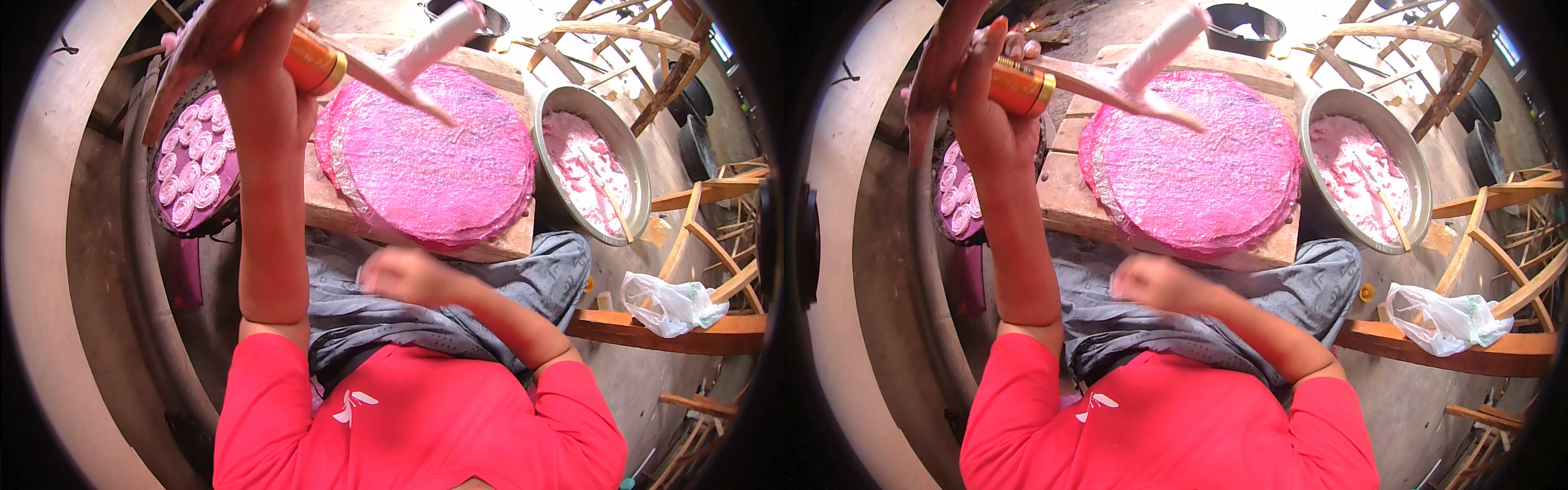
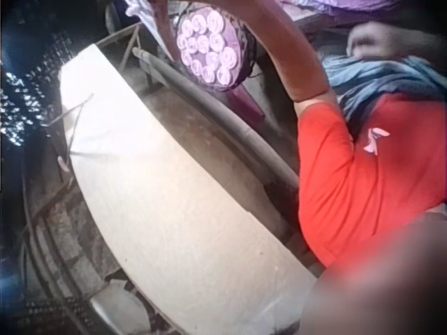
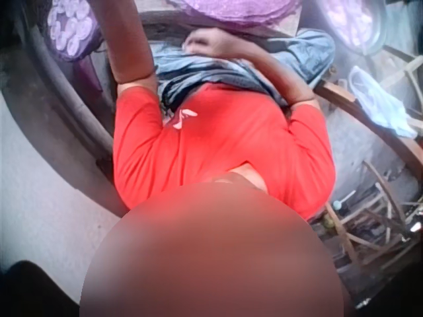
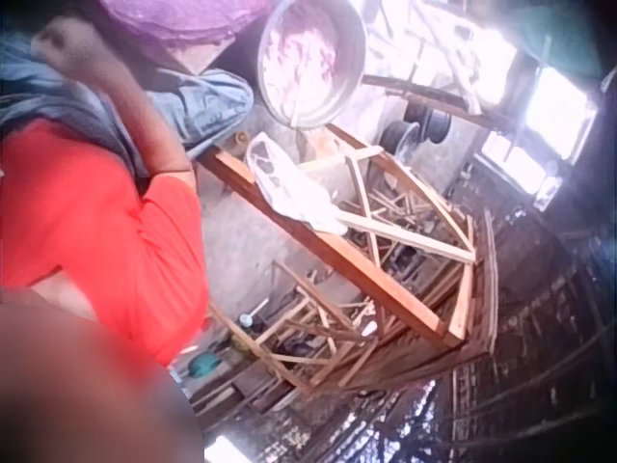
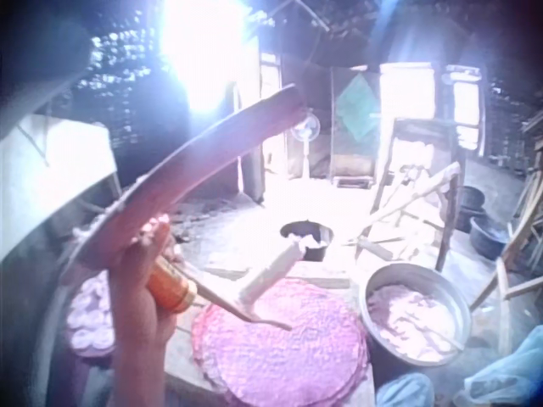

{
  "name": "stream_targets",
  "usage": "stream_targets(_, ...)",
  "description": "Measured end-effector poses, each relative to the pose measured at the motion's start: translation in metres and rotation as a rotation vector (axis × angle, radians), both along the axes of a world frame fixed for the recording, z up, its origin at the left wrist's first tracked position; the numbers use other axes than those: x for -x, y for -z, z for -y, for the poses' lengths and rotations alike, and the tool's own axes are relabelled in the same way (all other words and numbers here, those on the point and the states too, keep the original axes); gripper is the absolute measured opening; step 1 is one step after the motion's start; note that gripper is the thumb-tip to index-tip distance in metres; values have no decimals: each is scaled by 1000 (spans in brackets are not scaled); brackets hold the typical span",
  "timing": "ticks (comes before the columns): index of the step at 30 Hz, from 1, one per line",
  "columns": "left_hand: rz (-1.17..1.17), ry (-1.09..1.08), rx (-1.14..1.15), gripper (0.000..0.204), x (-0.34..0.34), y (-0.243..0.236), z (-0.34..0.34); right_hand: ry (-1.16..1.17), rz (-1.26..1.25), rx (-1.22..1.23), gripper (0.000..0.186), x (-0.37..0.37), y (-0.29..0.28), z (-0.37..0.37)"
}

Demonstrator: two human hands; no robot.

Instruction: The person uses a wooden piping tool to squeeze pink paste into rose-shaped decorations on a pink mat. They repeatedly scoop paste from a metal bowl, pipe each rose, and arrange them in rows on the mat and in a woven tray.

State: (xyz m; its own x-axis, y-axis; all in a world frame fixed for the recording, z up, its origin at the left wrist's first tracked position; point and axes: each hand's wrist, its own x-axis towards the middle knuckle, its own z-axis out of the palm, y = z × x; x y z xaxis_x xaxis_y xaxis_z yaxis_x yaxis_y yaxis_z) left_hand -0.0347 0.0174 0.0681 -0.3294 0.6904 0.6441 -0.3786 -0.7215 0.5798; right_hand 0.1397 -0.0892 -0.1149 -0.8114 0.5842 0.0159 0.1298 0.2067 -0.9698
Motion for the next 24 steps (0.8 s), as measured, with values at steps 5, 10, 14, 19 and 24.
stream_targets(5,-276,-324,-10,33,3,5,-7,-532,462,-320,37,56,32,51)
stream_targets(10,-207,-312,-68,35,7,-6,7,-774,-407,380,27,122,44,91)
stream_targets(14,-267,-337,-85,36,5,-20,13,-1405,-163,360,42,165,79,160)
stream_targets(19,-189,-323,26,21,2,-22,12,-1252,-84,58,43,171,106,188)
stream_targets(24,-372,-420,-101,24,2,-8,-1,-762,-260,-113,44,157,65,159)
